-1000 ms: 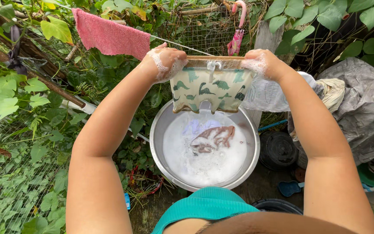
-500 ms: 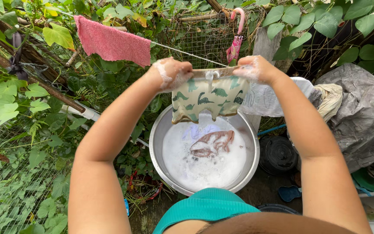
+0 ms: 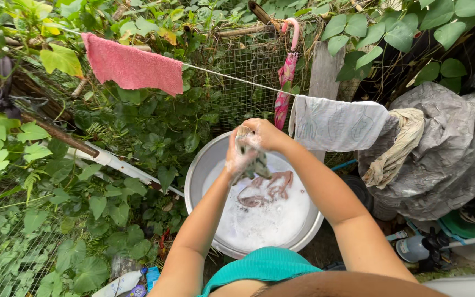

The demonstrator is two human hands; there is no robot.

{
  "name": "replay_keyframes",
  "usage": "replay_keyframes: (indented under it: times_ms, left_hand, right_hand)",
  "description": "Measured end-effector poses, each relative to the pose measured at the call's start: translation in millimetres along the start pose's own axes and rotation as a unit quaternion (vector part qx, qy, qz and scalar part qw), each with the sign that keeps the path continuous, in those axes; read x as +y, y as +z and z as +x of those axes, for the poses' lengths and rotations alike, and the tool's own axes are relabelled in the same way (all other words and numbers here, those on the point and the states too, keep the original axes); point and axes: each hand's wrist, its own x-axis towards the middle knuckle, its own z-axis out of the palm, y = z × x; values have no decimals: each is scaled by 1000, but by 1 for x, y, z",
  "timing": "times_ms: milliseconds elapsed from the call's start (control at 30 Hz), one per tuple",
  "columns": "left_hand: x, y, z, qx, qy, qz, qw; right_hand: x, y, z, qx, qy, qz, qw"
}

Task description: The person washes small items of clothing by hand in a basin of soapy water, scrubbing a garment against itself and lifting it to check it.

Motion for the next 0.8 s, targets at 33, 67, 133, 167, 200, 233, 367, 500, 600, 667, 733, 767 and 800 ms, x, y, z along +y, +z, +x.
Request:
replay_keyframes:
  times_ms: [33, 67, 133, 167, 200, 233, 367, 500, 600, 667, 733, 767, 800]
  left_hand:
    - [-11, 4, -10, -18, -38, 69, 997]
    - [-22, 7, -12, -20, -40, 69, 997]
    - [-50, 12, -8, -155, -185, 289, 926]
    - [-64, 10, -5, -158, -189, 290, 925]
    - [-74, 6, -3, -140, -236, 21, 961]
    - [-79, 2, -4, -108, -269, -247, 925]
    - [-48, -11, -24, -97, 43, 165, 981]
    - [-9, -1, -31, -102, 94, 273, 952]
    - [-4, 9, -41, -130, 142, 270, 944]
    - [-3, 13, -47, -142, 191, 262, 935]
    - [-1, 18, -49, -156, 221, 173, 947]
    - [0, 22, -48, -160, 222, 173, 946]
    - [0, 26, -49, -164, 135, 190, 959]
  right_hand:
    - [-2, 4, -6, 29, -5, 32, 999]
    - [-2, 7, -13, 29, -3, 34, 999]
    - [10, 15, -30, 104, 82, 116, 984]
    - [24, 18, -38, 104, 86, 119, 984]
    - [44, 22, -52, 134, 113, 145, 974]
    - [66, 30, -68, 171, 149, 172, 959]
    - [144, 95, -130, 220, 330, 239, 886]
    - [148, 134, -158, 128, 265, 151, 944]
    - [127, 156, -157, 97, 167, 163, 967]
    - [124, 176, -155, 62, 210, 159, 963]
    - [136, 191, -152, 21, 255, 155, 954]
    - [142, 196, -153, 21, 265, 174, 948]
    - [146, 203, -154, 39, 267, 212, 939]
